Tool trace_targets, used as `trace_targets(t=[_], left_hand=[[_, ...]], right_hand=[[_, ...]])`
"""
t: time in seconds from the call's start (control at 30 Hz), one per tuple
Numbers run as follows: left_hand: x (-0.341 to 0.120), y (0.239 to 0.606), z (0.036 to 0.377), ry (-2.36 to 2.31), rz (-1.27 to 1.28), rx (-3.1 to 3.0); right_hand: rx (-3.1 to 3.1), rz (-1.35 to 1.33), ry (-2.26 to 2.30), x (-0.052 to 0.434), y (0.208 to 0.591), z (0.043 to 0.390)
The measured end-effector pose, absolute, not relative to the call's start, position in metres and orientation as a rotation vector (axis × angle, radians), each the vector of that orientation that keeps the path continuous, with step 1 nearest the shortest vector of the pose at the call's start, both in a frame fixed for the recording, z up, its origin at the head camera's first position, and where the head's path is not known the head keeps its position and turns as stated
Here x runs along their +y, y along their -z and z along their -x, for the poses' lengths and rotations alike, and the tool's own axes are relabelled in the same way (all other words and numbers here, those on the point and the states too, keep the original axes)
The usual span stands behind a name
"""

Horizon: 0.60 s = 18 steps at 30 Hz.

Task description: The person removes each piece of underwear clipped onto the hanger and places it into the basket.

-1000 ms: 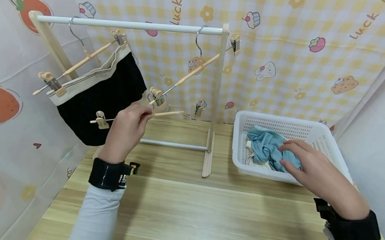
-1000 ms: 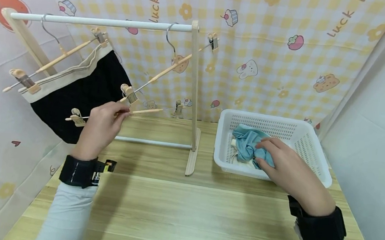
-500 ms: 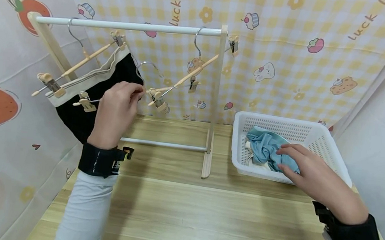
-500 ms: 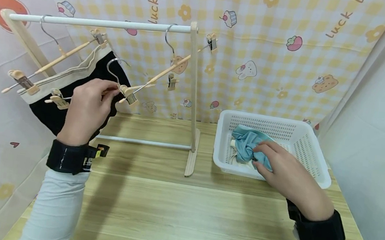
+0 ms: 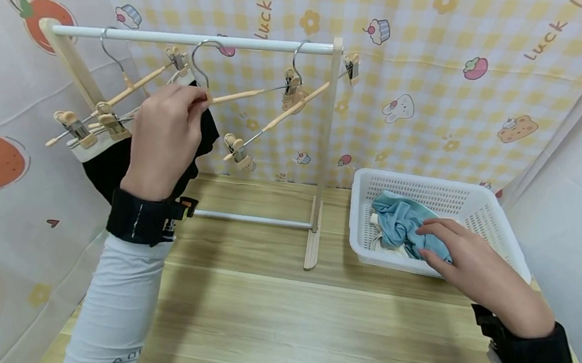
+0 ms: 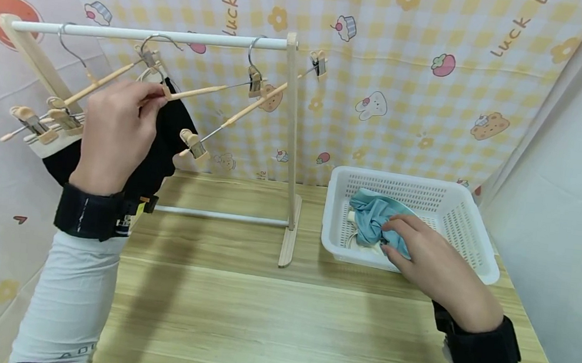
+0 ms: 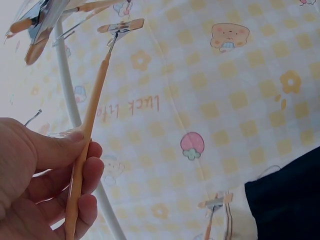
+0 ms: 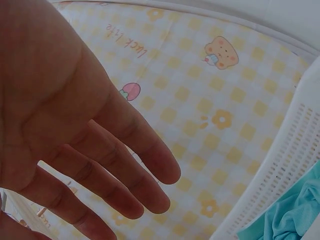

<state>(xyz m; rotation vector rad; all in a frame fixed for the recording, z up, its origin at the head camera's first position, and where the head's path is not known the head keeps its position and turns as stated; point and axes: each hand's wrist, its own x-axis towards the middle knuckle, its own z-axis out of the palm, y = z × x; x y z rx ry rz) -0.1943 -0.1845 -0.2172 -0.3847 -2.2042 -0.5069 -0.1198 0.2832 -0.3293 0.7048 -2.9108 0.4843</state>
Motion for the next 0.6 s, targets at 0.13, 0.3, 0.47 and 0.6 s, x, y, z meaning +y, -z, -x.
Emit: trace_targets(t=[0.13, 0.3, 0.47, 0.6], left_hand=[[-0.177, 0.211, 0.201, 0.508, 0.389, -2.226], [-0.171, 0.205, 0.212, 0.488, 0.386, -2.271], [-0.168, 0.2, 0.226, 0.454, 0.388, -2.297], [-0.166, 0.202, 0.234, 0.428, 0.384, -2.321]], right_hand=[[-2.927, -0.694, -0.482, 0.283, 0.329, 0.119], [-2.932, -0.693, -0.494, 0.285, 0.328, 0.118], [-2.944, -0.684, -0.499, 0.287, 0.328, 0.117], [-2.96, -0.674, -0.5, 0.289, 0.329, 0.117]])
